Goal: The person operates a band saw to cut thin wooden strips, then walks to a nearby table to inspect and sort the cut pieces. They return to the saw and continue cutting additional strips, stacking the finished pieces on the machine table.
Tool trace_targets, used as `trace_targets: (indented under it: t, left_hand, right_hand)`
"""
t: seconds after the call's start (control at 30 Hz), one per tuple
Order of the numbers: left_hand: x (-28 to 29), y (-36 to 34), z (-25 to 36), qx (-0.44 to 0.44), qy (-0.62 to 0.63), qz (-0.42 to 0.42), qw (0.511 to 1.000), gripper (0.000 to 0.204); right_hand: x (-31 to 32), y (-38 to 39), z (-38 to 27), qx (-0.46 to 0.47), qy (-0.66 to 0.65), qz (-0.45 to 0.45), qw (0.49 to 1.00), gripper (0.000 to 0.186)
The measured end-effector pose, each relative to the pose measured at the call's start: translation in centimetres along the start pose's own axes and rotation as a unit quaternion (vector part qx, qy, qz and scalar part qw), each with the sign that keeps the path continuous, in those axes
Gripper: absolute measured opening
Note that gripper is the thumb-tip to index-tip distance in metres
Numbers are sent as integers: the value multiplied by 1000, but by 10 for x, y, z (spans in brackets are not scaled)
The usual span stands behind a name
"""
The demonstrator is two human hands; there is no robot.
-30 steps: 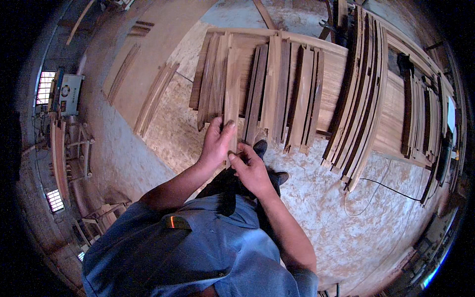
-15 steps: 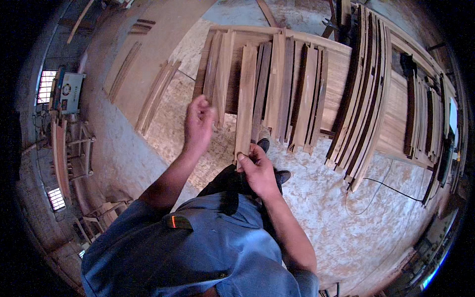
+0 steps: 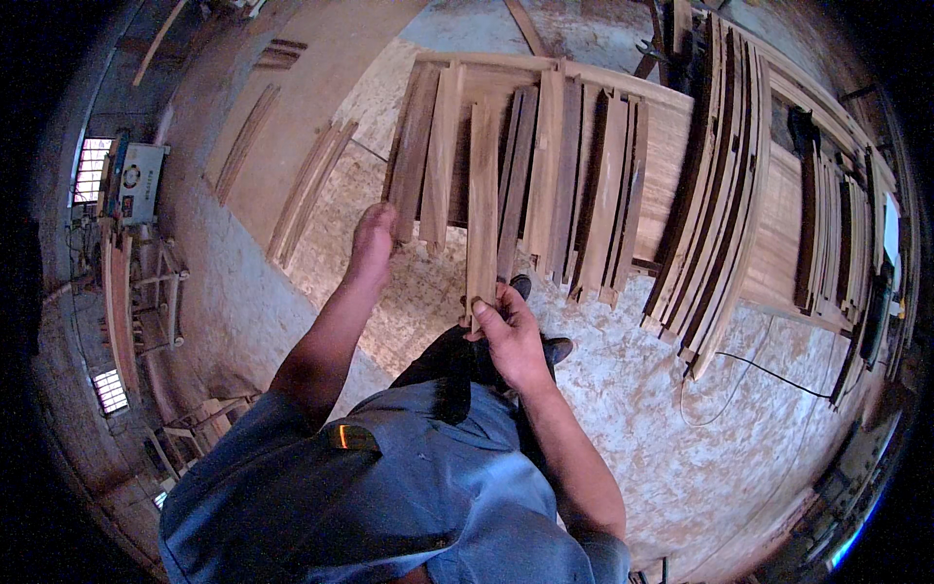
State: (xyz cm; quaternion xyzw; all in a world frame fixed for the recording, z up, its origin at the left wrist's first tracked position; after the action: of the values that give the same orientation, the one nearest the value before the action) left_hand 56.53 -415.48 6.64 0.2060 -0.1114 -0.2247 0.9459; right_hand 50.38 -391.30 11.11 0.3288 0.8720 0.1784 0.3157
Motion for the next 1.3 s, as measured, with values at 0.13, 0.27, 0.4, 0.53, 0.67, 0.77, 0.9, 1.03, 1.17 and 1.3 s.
trace_targets:
  t: [0.13,0.27,0.4,0.53,0.67,0.77,0.9,1.03,1.17,1.3]
  left_hand:
    - [15,-3,20,187,170,-83,964,28]
    - [20,2,26,215,236,-134,938,33]
    - [18,9,31,242,292,-195,905,41]
    - [17,15,32,243,337,-223,882,46]
    - [19,16,25,262,403,-284,829,51]
    - [16,24,25,277,457,-295,792,52]
    - [15,29,24,276,488,-316,765,51]
    - [15,32,23,280,497,-321,756,51]
    - [12,36,22,280,506,-329,746,52]
    - [11,42,22,277,502,-330,750,51]
  right_hand:
    - [0,0,1,-19,4,4,1000,32]
    - [-3,-1,3,-20,16,9,1000,32]
    - [-5,-3,3,-24,21,11,999,31]
    - [-9,0,-4,-27,16,9,999,30]
    - [-9,-1,-1,-32,16,18,999,27]
    - [-9,0,-4,-24,21,39,999,27]
    - [-8,-2,-3,-11,21,39,999,29]
    - [-8,-2,-7,-15,35,40,998,30]
    - [-6,0,-9,-19,24,34,999,31]
    - [-3,-1,-5,-20,35,19,999,36]
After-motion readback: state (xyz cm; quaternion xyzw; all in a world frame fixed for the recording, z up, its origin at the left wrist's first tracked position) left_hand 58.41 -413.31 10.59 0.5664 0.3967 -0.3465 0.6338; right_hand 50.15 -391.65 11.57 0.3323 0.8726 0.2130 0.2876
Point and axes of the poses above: each hand's wrist, its own y-axis away from the middle knuckle, its own x-axis out of the back of the hand, z = x × y, the point moved 2 cm from there along -y, towards the middle knuckle, and after that the axes turned 4 degrees about y, right-handed, at the moved point
